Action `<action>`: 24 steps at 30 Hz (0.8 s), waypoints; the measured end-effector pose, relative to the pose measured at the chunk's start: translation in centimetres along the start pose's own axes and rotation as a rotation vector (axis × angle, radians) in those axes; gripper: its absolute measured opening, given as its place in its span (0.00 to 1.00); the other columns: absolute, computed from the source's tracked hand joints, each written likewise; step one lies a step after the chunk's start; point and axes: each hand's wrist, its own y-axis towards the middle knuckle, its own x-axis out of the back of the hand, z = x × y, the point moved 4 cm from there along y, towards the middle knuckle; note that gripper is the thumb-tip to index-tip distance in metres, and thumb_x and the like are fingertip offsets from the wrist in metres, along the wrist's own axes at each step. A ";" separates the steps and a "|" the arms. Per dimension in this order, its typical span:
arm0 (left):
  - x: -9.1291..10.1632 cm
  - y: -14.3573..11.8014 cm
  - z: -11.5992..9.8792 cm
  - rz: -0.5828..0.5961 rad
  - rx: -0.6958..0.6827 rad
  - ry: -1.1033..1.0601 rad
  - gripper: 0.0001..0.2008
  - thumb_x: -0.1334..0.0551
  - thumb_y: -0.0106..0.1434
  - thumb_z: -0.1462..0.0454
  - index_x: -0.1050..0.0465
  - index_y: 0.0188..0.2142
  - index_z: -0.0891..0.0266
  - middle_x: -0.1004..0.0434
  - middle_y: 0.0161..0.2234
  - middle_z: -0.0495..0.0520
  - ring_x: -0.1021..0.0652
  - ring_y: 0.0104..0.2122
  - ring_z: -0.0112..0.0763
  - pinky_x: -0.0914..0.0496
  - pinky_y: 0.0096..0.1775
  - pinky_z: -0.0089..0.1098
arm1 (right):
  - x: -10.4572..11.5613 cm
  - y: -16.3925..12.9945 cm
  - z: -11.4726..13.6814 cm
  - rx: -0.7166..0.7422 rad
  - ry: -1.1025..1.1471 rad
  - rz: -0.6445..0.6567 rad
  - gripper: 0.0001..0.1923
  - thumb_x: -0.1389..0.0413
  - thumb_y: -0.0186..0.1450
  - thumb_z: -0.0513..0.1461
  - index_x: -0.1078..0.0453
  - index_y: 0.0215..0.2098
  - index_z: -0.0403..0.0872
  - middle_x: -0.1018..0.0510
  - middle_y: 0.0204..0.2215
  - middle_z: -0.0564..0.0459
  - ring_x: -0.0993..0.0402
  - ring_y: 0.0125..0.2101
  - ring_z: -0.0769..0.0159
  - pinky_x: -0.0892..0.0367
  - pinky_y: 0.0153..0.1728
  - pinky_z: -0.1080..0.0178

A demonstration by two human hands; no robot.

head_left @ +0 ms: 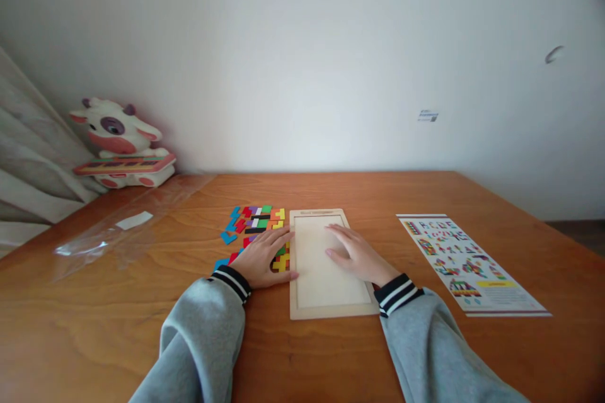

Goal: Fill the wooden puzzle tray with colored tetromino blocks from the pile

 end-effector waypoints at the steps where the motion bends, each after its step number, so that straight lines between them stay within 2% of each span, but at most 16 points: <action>1: 0.3 -0.2 0.2 -0.009 0.008 0.000 0.42 0.40 0.58 0.41 0.43 0.64 0.62 0.40 0.64 0.64 0.34 0.61 0.49 0.38 0.61 0.48 | 0.1 -0.1 -0.1 -0.008 0.011 -0.008 0.27 0.46 0.67 0.45 0.40 0.63 0.47 0.32 0.61 0.43 0.37 0.61 0.56 0.41 0.62 0.48; 4: 1.0 -0.7 0.3 -0.036 0.026 0.016 0.38 0.39 0.58 0.41 0.36 0.60 0.62 0.30 0.57 0.64 0.28 0.56 0.49 0.34 0.57 0.47 | 0.1 -0.2 -0.5 -0.037 0.032 -0.026 0.26 0.46 0.67 0.45 0.39 0.62 0.48 0.31 0.60 0.43 0.35 0.60 0.55 0.39 0.61 0.48; 7: 1.7 -0.8 -0.4 -0.074 0.003 0.044 0.36 0.38 0.57 0.41 0.33 0.56 0.63 0.24 0.51 0.63 0.25 0.52 0.49 0.31 0.53 0.47 | 0.0 -0.2 -0.6 -0.055 0.044 -0.044 0.26 0.46 0.67 0.45 0.38 0.61 0.48 0.31 0.59 0.43 0.35 0.59 0.55 0.39 0.61 0.48; 9: 1.9 -0.9 -1.1 -0.086 -0.033 0.049 0.33 0.38 0.58 0.43 0.31 0.54 0.62 0.22 0.47 0.61 0.23 0.48 0.47 0.29 0.51 0.46 | 0.0 -0.2 -0.6 -0.057 0.047 -0.053 0.25 0.46 0.67 0.45 0.38 0.61 0.48 0.30 0.59 0.43 0.34 0.59 0.55 0.39 0.61 0.48; 12: 2.0 -1.1 -1.9 -0.096 -0.075 0.030 0.22 0.38 0.60 0.48 0.25 0.45 0.61 0.21 0.43 0.58 0.22 0.44 0.42 0.28 0.48 0.42 | 0.0 -0.2 -0.5 -0.059 0.048 -0.057 0.24 0.47 0.67 0.45 0.37 0.60 0.48 0.30 0.59 0.43 0.34 0.59 0.54 0.39 0.61 0.47; 16: 1.8 -1.4 -2.1 -0.109 -0.084 0.049 0.13 0.37 0.60 0.57 0.23 0.42 0.59 0.22 0.43 0.56 0.23 0.43 0.40 0.27 0.45 0.40 | -0.1 -0.2 -0.6 -0.054 0.053 -0.055 0.23 0.47 0.67 0.46 0.35 0.58 0.47 0.30 0.58 0.42 0.35 0.59 0.54 0.40 0.61 0.46; 20: 1.4 -1.4 -1.9 -0.137 -0.103 0.054 0.11 0.40 0.59 0.64 0.22 0.41 0.59 0.21 0.42 0.56 0.22 0.41 0.39 0.25 0.44 0.38 | -0.2 -0.2 -0.7 -0.035 0.067 -0.071 0.20 0.47 0.67 0.46 0.32 0.55 0.48 0.29 0.58 0.43 0.34 0.59 0.54 0.39 0.61 0.47; 24: 0.9 -1.2 -1.7 -0.170 -0.148 0.028 0.14 0.41 0.58 0.68 0.24 0.44 0.63 0.20 0.42 0.56 0.21 0.40 0.37 0.24 0.44 0.36 | -0.2 -0.2 -0.7 -0.034 0.064 -0.067 0.20 0.47 0.67 0.46 0.32 0.54 0.47 0.29 0.58 0.43 0.35 0.59 0.55 0.39 0.61 0.47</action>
